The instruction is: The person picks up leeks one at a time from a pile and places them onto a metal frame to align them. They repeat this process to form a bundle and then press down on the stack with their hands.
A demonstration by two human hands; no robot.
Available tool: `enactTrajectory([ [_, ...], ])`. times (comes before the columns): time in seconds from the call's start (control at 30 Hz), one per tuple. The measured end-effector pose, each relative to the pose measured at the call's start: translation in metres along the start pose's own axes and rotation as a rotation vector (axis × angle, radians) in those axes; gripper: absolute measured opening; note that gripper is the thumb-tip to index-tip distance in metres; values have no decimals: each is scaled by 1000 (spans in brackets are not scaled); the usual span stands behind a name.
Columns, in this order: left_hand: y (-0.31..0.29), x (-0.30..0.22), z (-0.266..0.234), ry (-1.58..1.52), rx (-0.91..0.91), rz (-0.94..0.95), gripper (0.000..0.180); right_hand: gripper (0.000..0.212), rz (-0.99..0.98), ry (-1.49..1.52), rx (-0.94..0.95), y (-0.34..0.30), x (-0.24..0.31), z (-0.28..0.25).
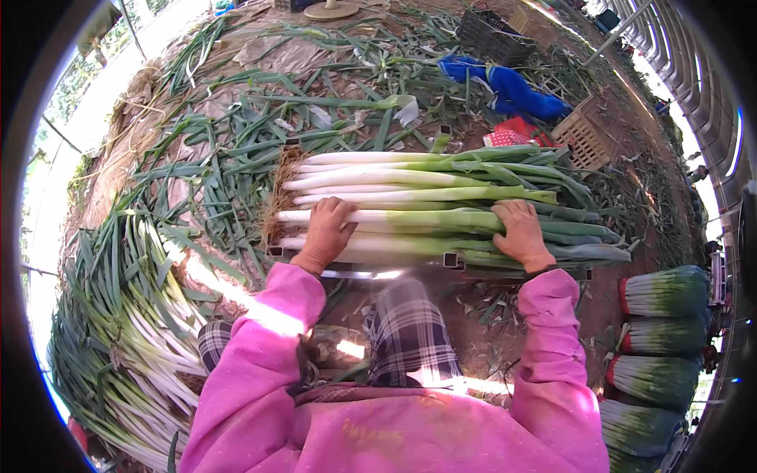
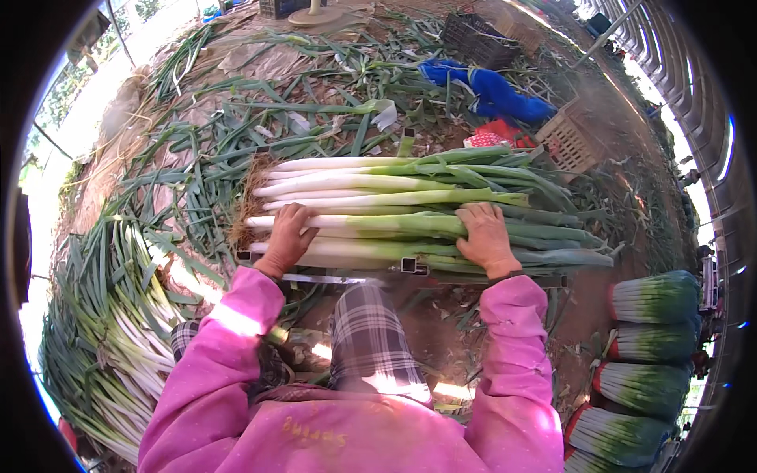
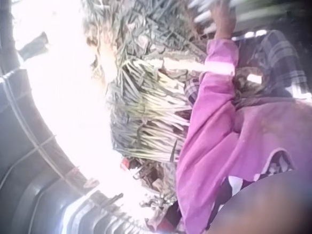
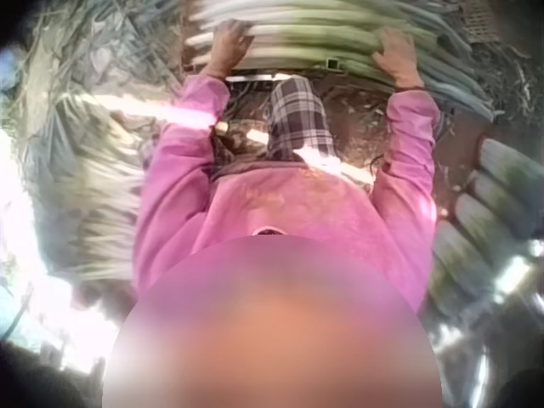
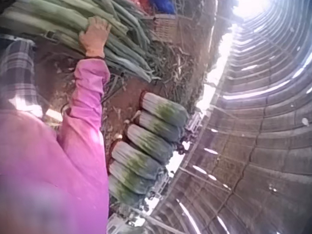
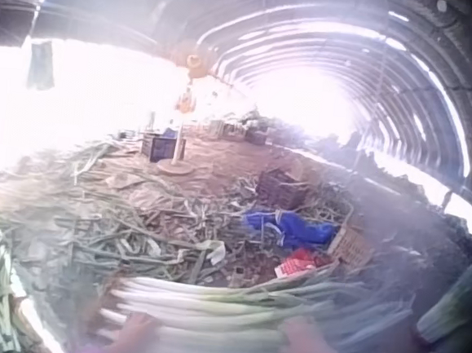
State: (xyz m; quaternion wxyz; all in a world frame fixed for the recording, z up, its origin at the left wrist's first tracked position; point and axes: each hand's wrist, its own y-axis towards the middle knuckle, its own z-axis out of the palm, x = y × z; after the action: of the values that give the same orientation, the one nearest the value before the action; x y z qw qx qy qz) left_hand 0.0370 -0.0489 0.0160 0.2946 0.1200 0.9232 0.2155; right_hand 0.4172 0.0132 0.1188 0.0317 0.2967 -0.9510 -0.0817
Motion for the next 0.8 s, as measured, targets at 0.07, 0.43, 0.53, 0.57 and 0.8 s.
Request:
enactTrajectory([
  [0.07, -18, -7, 5, 13, -76, -6, 34, 39, -67, 24, -18, -4, 2, -3],
  [0.43, -48, -27, 2, 115, 57, 65, 40, 46, 25, 1, -107, -52, 38, 11],
  [0.53, -55, -31, -2, 168, 65, 36, 42, 55, 11, 138, -132, -46, 58, 21],
  [0.57, -54, -32, -2, 161, 68, 36, 42, 55, 15, 135, -127, -48, 55, 26],
  [0.8, -74, -10, -9, 339, 40, -111, 49, 51, 111, -38, -193, -61, 76, 46],
])
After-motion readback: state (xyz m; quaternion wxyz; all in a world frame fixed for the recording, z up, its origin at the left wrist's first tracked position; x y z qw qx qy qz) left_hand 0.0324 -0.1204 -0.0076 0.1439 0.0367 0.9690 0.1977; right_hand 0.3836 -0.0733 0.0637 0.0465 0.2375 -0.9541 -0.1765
